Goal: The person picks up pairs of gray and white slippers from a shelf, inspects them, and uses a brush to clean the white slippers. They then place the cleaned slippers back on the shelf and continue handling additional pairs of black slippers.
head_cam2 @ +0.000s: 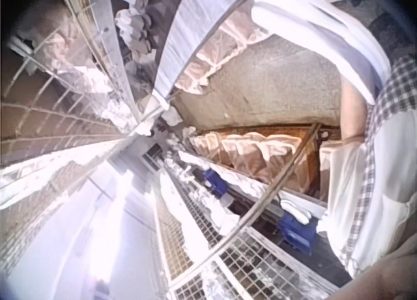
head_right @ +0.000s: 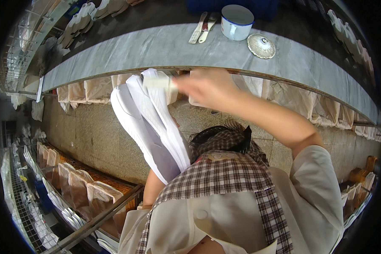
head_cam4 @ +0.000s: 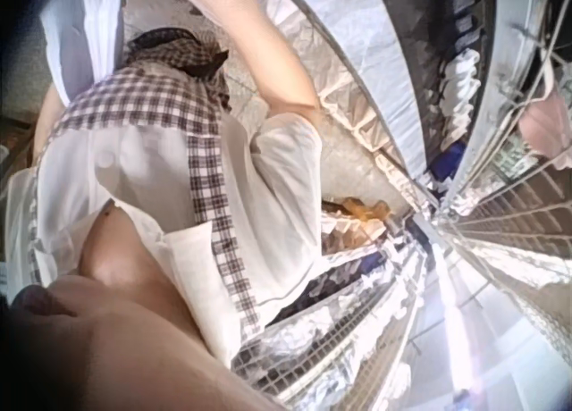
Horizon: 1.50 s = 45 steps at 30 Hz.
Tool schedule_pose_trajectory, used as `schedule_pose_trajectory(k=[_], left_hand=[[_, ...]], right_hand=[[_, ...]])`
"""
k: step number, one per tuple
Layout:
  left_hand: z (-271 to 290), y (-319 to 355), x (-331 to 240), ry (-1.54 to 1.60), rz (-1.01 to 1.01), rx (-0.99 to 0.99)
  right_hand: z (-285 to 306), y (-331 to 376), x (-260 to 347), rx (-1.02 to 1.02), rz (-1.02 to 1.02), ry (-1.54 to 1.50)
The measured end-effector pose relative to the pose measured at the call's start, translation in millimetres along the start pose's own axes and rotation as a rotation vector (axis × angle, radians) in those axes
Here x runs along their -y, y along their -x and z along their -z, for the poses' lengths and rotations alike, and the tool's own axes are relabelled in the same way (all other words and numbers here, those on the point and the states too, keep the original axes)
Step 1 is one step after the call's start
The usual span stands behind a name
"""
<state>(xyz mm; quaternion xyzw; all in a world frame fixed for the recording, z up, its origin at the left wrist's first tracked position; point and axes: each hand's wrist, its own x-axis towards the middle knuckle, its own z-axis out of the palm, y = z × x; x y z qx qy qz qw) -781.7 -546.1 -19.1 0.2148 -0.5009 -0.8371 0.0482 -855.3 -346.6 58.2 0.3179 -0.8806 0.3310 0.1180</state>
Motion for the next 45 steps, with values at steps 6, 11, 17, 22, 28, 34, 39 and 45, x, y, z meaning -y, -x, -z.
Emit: schedule_pose_trajectory(k=[6,11,17,22,28,34,39,45], left_hand=[[3.5,1.7,2.7,0.008,0.000,0.024],[5.6,0.7,7.3,0.017,0.020,0.052],[8.4,-2.5,6.4,0.028,0.020,0.076],[16.3,-0.3,10.3,0.069,0.009,0.088],[37.6,-13.2,20.7,0.058,0.036,0.251],[33.1,-2.5,21.5,0.072,0.002,0.146],[20.4,5.1,10.5,0.088,0.017,0.120],[21.2,5.0,7.2,0.090,0.045,0.107]], right_hand=[[6.7,6.3,-4.7,0.098,0.197,-0.127],[3.1,6.5,-2.0,0.057,0.024,-0.113],[10.0,-3.6,6.6,0.142,0.063,-0.123],[12.8,14.9,10.4,0.163,0.208,-0.231],[3.5,22.2,6.8,0.087,0.217,-0.221],[7.4,34.6,15.7,0.189,0.108,-0.351],[0.6,38.7,16.1,0.237,0.117,-0.475],[-16.7,45.7,9.3,0.015,0.055,-0.394]])
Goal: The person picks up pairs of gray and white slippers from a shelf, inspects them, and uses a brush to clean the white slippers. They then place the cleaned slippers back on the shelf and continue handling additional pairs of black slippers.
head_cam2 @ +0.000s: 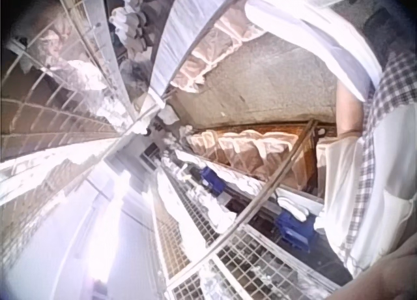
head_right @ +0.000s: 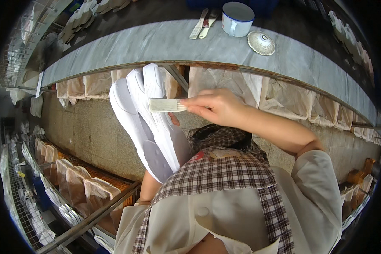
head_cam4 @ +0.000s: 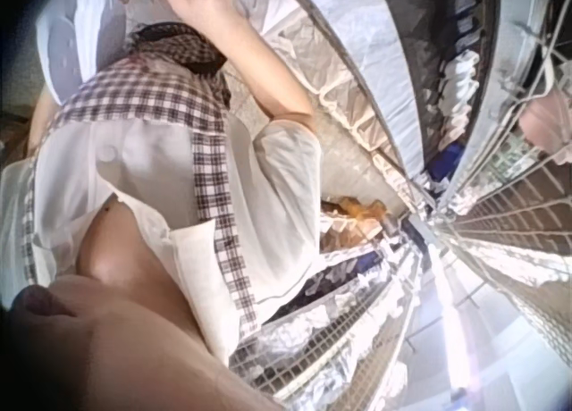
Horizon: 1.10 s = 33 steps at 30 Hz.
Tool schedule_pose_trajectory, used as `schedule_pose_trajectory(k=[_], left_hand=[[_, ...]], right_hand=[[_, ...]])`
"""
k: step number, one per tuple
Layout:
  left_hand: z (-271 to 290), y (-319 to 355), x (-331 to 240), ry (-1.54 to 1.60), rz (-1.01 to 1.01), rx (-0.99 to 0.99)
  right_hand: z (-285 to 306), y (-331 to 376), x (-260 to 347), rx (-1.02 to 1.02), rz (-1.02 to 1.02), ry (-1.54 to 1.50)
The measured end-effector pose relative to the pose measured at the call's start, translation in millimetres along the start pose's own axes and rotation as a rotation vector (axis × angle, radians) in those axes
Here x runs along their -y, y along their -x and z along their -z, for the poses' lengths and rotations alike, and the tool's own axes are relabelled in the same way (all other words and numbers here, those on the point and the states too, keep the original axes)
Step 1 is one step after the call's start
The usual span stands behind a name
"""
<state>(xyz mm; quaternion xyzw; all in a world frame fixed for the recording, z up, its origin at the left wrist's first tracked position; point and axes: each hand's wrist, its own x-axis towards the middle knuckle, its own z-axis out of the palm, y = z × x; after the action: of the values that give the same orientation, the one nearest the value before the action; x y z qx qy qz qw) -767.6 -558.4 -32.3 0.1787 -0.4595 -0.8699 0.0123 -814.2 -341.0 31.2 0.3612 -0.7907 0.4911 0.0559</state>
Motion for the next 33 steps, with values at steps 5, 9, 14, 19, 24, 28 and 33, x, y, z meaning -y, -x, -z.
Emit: schedule_pose_trajectory(k=[5,9,14,19,24,28,33], left_hand=[[-3.4,-2.9,-7.0,0.026,0.026,-0.043],[-6.5,-14.6,-16.9,0.112,0.080,-0.078],[3.5,-28.5,-20.5,0.159,0.110,-0.121],[17.2,-23.7,-13.6,-0.078,-0.028,0.033],[22.8,-29.1,-16.6,-0.366,-0.134,-0.081],[22.8,-24.9,-22.7,-0.570,-0.126,-0.050],[19.0,-21.8,-35.7,-0.706,-0.221,-0.036]], right_hand=[[0.4,-8.3,8.5,0.154,0.007,-0.031],[22.9,-57.8,-11.4,-0.205,-0.377,-0.022],[17.1,-43.6,13.2,0.066,0.207,0.228],[-3.2,-59.5,21.5,0.170,0.174,0.486],[-2.6,-57.5,36.0,0.220,0.380,0.244],[0.6,-78.0,20.2,-0.024,0.263,0.412],[1.6,-60.7,24.7,0.229,0.332,0.292]])
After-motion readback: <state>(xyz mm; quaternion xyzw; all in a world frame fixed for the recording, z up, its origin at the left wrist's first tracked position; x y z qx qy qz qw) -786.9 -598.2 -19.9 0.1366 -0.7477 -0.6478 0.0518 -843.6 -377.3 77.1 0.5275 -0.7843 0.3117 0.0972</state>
